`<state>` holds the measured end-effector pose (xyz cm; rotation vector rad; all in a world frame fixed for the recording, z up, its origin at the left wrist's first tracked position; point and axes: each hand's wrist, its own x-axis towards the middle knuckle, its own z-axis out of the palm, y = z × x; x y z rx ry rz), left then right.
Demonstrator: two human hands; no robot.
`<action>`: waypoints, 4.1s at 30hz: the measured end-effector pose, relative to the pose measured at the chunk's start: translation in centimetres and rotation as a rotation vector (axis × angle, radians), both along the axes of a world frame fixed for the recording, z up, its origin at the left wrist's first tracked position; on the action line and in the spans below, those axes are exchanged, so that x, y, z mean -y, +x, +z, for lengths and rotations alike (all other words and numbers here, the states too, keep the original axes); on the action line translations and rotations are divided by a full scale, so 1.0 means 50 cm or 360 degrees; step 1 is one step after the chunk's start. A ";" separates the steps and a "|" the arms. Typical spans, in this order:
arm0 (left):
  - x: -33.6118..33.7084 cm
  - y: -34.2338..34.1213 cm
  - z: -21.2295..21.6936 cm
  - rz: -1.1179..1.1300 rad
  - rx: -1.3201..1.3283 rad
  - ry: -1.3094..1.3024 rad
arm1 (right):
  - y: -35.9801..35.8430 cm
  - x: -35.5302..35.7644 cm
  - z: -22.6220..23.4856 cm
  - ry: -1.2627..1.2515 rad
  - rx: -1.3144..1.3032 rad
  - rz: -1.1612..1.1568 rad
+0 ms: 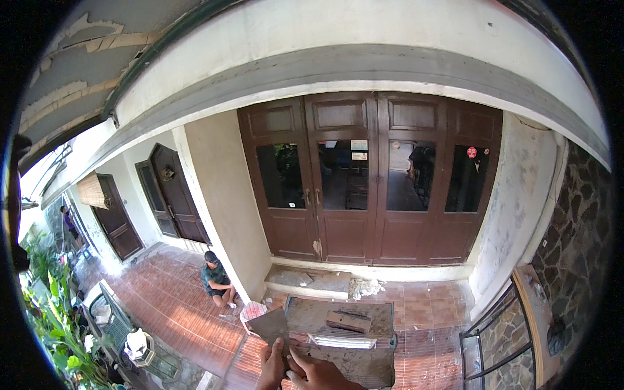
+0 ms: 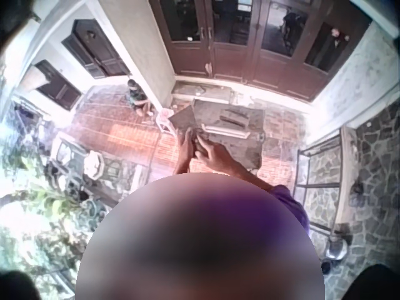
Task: The person scrapes a white curved wall section above a doorway with a metal scraper, then sands the same area with a sanding block. The person alternates between scraping and sanding while standing on a small ladder.
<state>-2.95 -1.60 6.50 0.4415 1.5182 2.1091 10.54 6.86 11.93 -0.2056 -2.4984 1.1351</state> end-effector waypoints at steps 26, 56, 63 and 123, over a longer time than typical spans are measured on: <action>-0.034 0.037 0.041 -0.0053 -0.1533 -0.0557 | 0.124 -0.725 0.626 0.0836 -0.0806 -0.0714; -0.015 0.024 -0.013 0.0196 -0.1726 -0.0469 | -0.376 -0.705 0.733 0.0273 -0.1053 -0.0106; 0.010 0.032 0.007 0.0445 -0.1747 -0.0134 | -0.490 -0.656 0.717 0.0111 -0.1159 -0.0285; -0.059 0.007 -0.100 -0.0728 -0.1684 -0.0632 | -1.054 -0.263 0.635 -0.0381 -0.1280 0.0016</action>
